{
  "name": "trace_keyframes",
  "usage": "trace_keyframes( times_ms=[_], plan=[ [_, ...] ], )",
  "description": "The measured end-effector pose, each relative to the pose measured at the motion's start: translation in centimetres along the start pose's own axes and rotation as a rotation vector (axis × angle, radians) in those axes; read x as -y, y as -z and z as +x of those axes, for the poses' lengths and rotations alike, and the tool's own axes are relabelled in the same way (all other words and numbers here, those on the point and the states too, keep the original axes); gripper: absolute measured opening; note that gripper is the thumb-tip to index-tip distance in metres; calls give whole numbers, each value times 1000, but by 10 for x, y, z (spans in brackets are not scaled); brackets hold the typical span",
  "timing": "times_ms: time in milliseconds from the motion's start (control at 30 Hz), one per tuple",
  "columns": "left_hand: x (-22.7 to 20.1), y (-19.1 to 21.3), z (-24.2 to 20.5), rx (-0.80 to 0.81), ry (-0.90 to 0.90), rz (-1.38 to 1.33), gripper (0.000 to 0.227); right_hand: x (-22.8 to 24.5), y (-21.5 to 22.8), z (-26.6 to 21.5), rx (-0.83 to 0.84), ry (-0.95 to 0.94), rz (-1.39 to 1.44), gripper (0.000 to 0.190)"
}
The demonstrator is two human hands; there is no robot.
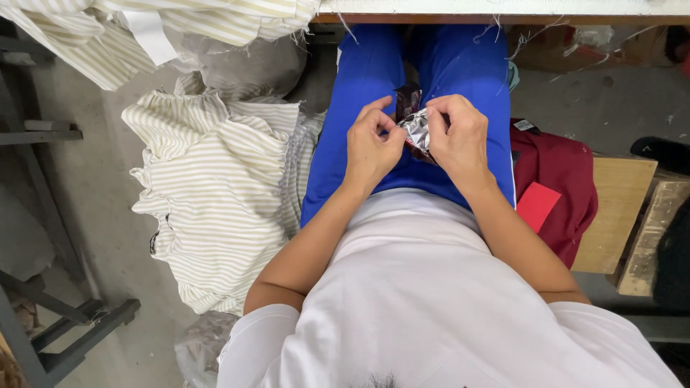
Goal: Trimming loose threads from a garment using snips at a sewing station, followed by opening a snack.
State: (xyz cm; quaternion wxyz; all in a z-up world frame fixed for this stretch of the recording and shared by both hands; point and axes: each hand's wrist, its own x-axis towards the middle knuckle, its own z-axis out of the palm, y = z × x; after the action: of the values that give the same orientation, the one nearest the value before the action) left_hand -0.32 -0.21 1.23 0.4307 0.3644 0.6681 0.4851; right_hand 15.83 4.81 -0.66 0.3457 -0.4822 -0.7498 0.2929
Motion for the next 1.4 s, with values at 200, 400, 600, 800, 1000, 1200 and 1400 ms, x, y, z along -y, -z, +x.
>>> trace_keyframes(
  times_ms=[200,400,600,800,1000,1200,1400],
  plan=[
    [14,-9,-2,-9,14,-184,4,-7,1,-3,-79,-108,8,9],
    [37,-17,-3,-10,-7,-310,2,-21,-1,-7,-124,-180,-38,5],
    [46,-13,7,39,31,-383,3,0,15,8,-55,-57,-42,7],
    [10,15,20,278,-5,-421,67,48,39,32,126,194,-28,15],
    [11,14,24,216,73,-475,28,62,47,39,38,354,-149,3],
    [6,11,24,38,161,-550,33,84,54,33,-21,482,-408,12],
    [-25,14,17,116,354,-414,46,77,46,35,47,500,-524,18]
  ],
)
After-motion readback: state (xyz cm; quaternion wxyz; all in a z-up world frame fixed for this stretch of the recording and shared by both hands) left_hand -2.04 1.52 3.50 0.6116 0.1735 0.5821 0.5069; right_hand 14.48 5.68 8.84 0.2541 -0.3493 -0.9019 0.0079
